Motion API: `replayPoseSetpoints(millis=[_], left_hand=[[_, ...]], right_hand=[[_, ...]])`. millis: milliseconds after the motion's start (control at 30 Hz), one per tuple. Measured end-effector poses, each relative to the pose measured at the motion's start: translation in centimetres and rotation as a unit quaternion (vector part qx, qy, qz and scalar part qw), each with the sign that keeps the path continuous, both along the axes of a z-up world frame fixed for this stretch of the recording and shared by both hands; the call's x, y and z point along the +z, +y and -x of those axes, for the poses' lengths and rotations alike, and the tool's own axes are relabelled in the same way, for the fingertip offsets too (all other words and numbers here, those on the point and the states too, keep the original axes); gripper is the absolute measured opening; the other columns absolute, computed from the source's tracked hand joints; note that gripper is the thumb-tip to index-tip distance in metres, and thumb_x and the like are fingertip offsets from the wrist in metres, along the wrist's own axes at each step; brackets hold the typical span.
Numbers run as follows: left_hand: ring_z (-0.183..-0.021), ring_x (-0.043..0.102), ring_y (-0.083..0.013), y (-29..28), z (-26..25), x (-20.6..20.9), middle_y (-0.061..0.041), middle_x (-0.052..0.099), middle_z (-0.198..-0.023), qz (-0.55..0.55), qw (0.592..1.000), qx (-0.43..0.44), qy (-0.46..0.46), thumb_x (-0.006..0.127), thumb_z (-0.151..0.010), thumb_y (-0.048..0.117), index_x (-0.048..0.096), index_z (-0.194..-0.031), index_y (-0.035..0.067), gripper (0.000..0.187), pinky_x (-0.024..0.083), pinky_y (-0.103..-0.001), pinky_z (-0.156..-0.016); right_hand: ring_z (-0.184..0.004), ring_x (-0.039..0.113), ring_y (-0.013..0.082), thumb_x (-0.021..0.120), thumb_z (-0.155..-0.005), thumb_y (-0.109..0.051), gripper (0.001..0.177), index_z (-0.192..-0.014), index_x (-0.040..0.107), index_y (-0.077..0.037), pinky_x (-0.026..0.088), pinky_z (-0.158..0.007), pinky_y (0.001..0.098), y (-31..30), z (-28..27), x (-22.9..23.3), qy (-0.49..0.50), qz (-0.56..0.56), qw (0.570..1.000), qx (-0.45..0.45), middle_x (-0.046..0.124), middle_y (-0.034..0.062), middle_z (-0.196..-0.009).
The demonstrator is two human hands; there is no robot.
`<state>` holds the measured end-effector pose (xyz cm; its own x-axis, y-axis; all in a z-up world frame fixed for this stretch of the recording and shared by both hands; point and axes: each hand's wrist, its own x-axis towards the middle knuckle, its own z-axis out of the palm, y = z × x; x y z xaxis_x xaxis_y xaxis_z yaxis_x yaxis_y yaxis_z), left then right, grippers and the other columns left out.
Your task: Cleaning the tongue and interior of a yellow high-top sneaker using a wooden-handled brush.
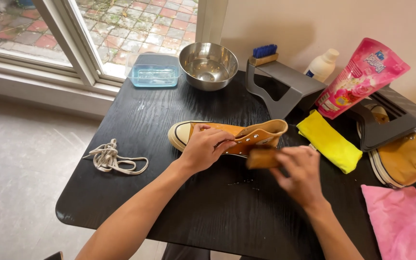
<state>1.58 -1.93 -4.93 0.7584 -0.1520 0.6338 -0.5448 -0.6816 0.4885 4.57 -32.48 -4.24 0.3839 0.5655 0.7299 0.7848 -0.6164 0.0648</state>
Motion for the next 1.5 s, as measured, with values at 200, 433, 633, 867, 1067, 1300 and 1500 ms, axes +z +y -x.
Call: replayPoseSetpoints(millis=[200, 433, 633, 867, 1067, 1300, 1500], left_hand=[[-0.087, 0.071, -0.0107, 0.0, -0.2, -0.3, 0.009, 0.071, -0.086, 0.004, 1.0, 0.004, -0.002, 0.066, -0.1, 0.033, 0.071, -0.108, 0.027, 0.011, 0.041, -0.041, -0.101], [-0.085, 0.07, -0.0101, 0.0, -0.8, -0.5, 0.008, 0.07, -0.084, -0.004, 1.0, 0.004, -0.021, 0.065, -0.1, 0.031, 0.072, -0.107, 0.027, 0.01, 0.041, -0.038, -0.101], [-0.084, 0.07, -0.0113, -0.3, -0.5, -0.8, 0.007, 0.07, -0.083, 0.013, 1.0, 0.003, -0.021, 0.066, -0.1, 0.031, 0.072, -0.105, 0.025, 0.01, 0.042, -0.039, -0.101], [-0.085, 0.071, -0.0105, -0.4, -0.6, -0.7, 0.007, 0.071, -0.084, 0.012, 0.999, 0.008, -0.036, 0.068, -0.098, 0.03, 0.073, -0.104, 0.024, 0.009, 0.042, -0.037, -0.1], [-0.085, 0.071, -0.0115, -0.6, -0.6, -0.6, 0.006, 0.072, -0.084, 0.02, 0.999, 0.005, -0.04, 0.069, -0.098, 0.029, 0.073, -0.103, 0.023, 0.009, 0.043, -0.037, -0.099], [-0.088, 0.072, -0.0112, -0.4, -0.6, -1.0, 0.006, 0.072, -0.087, 0.021, 0.999, 0.002, -0.041, 0.068, -0.098, 0.03, 0.073, -0.104, 0.024, 0.009, 0.042, -0.037, -0.1], [-0.088, 0.073, -0.0134, -0.7, -0.5, -0.8, 0.004, 0.074, -0.087, 0.033, 0.999, -0.011, -0.033, 0.069, -0.098, 0.028, 0.074, -0.104, 0.023, 0.009, 0.044, -0.038, -0.099]], right_hand=[[-0.108, 0.062, 0.029, 0.089, -0.078, -0.02, 0.047, -0.122, 0.075, -0.012, 0.044, -0.104, 0.0424, 0.5, -2.3, 1.7, -0.007, -0.081, 0.997, -0.017, 0.067, 0.0066, -0.117], [-0.106, 0.064, 0.0289, 0.088, -0.066, -0.021, 0.053, -0.117, 0.075, -0.019, 0.045, -0.1, 0.047, 0.8, -2.7, -0.1, 0.027, -0.038, 0.998, 0.047, 0.067, 0.004, -0.11], [-0.111, 0.061, 0.033, 0.078, -0.09, -0.028, 0.047, -0.131, 0.071, -0.008, 0.046, -0.104, 0.045, 0.6, -2.5, -0.9, 0.007, -0.122, 0.992, -0.019, 0.062, 0.0119, -0.119], [-0.106, 0.062, 0.0266, 0.092, -0.058, -0.018, 0.057, -0.112, 0.074, -0.016, 0.041, -0.104, 0.0464, 0.3, -2.1, -0.3, 0.014, -0.035, 0.999, -0.014, 0.066, 0.0036, -0.111], [-0.112, 0.06, 0.0335, 0.086, -0.076, -0.018, 0.054, -0.127, 0.071, -0.007, 0.042, -0.105, 0.0462, 1.2, -2.2, -1.5, 0.031, -0.131, 0.991, -0.021, 0.064, 0.0107, -0.117], [-0.107, 0.062, 0.0279, 0.091, -0.059, -0.024, 0.058, -0.113, 0.073, -0.015, 0.04, -0.101, 0.046, 0.8, -1.6, -1.0, 0.045, -0.03, 0.998, -0.016, 0.066, 0.0059, -0.111], [-0.109, 0.062, 0.0312, 0.082, -0.088, -0.035, 0.051, -0.126, 0.071, -0.003, 0.044, -0.101, 0.0397, 0.1, -3.7, -2.3, 0.027, -0.182, 0.981, -0.057, 0.063, 0.0121, -0.115]])
